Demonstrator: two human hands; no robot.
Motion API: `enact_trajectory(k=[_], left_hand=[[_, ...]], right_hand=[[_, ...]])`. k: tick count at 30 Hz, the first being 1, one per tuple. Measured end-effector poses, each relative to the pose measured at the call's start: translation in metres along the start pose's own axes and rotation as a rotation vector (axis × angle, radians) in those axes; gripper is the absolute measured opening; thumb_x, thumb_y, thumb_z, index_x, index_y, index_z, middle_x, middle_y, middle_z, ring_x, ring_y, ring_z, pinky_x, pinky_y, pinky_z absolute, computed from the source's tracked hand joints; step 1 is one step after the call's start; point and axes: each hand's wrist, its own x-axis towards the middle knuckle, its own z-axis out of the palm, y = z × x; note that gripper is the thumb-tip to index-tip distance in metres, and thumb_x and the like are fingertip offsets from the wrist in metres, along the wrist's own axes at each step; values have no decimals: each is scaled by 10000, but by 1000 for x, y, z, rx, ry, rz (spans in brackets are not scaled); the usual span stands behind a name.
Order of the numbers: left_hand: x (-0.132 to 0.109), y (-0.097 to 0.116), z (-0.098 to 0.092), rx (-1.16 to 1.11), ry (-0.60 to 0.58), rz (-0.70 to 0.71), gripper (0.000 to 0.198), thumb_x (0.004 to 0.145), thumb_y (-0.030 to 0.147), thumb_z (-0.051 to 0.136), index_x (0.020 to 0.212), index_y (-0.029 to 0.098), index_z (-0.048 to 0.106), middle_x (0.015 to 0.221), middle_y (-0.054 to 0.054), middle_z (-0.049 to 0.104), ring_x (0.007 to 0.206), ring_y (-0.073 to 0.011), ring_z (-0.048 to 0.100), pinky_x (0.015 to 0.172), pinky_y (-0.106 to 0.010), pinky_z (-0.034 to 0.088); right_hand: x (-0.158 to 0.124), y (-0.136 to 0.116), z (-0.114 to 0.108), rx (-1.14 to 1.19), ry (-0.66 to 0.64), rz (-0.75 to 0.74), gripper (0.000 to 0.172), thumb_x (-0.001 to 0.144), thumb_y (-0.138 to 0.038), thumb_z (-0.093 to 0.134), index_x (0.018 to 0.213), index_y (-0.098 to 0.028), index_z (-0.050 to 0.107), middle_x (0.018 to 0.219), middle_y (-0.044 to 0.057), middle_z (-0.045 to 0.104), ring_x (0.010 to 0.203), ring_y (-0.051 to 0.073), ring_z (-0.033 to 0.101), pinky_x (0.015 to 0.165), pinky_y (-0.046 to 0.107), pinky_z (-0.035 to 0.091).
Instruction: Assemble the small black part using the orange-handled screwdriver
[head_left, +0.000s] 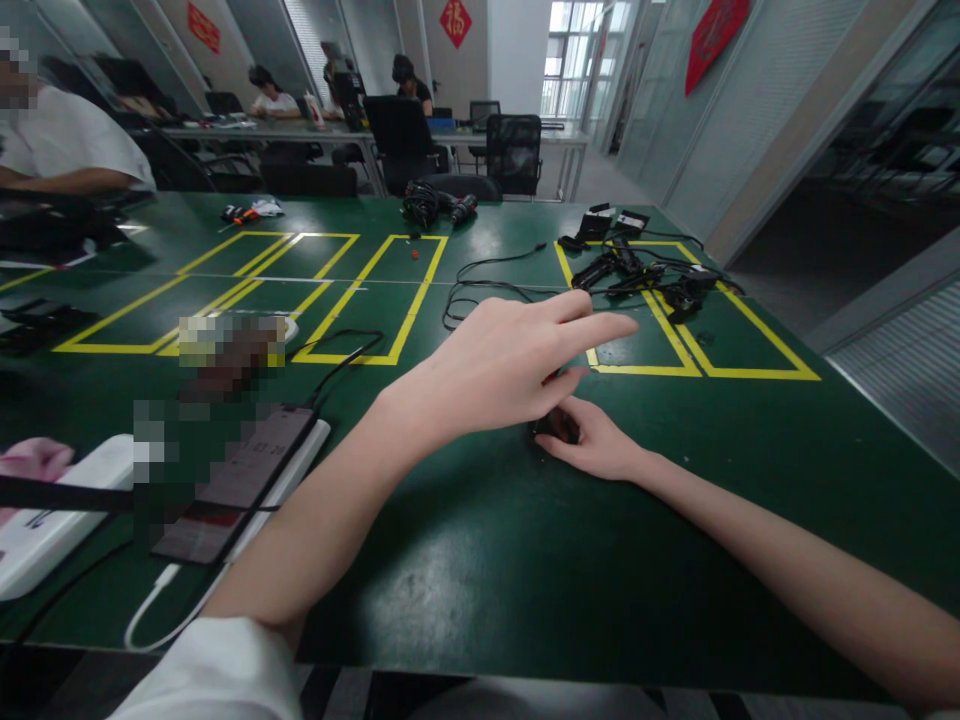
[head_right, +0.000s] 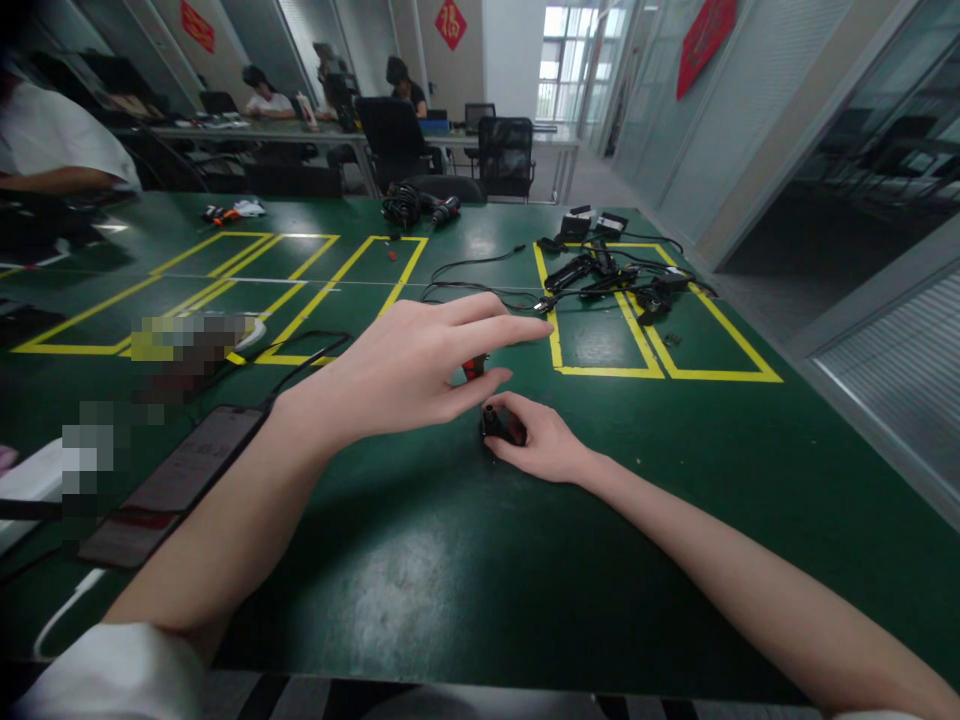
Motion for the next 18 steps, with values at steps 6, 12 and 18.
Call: enact_trajectory(k=[6, 12, 18], left_hand=[[0, -1, 2, -13, 28, 39, 473, 882, 135, 498, 1338, 234, 575, 1230, -86, 617, 924, -180, 639, 724, -274, 488], [0, 1, -1, -12, 13, 12, 505, 867, 152, 519, 1364, 235, 559, 1271, -87, 593, 896, -171, 641, 739, -278, 499], [0, 0, 0, -21, 27, -4, 482, 902, 210, 505, 1381, 249, 548, 1215, -73, 627, 869, -169, 642, 693, -261, 478]], right_hand=[[0, -1, 0, 10, -9, 7, 187, 864, -316, 681, 982, -223, 569, 740, -30, 564, 632, 155, 529, 595, 283, 402], [-1, 1, 1, 3, 11, 6, 204, 864, -325, 683, 1001, -223, 571, 723, -34, 558, 621, 153, 528, 583, 278, 400], [-1, 3, 2, -24, 4, 6, 182, 870, -336, 677, 954, -219, 565, 703, -34, 554, 609, 152, 519, 580, 279, 395]])
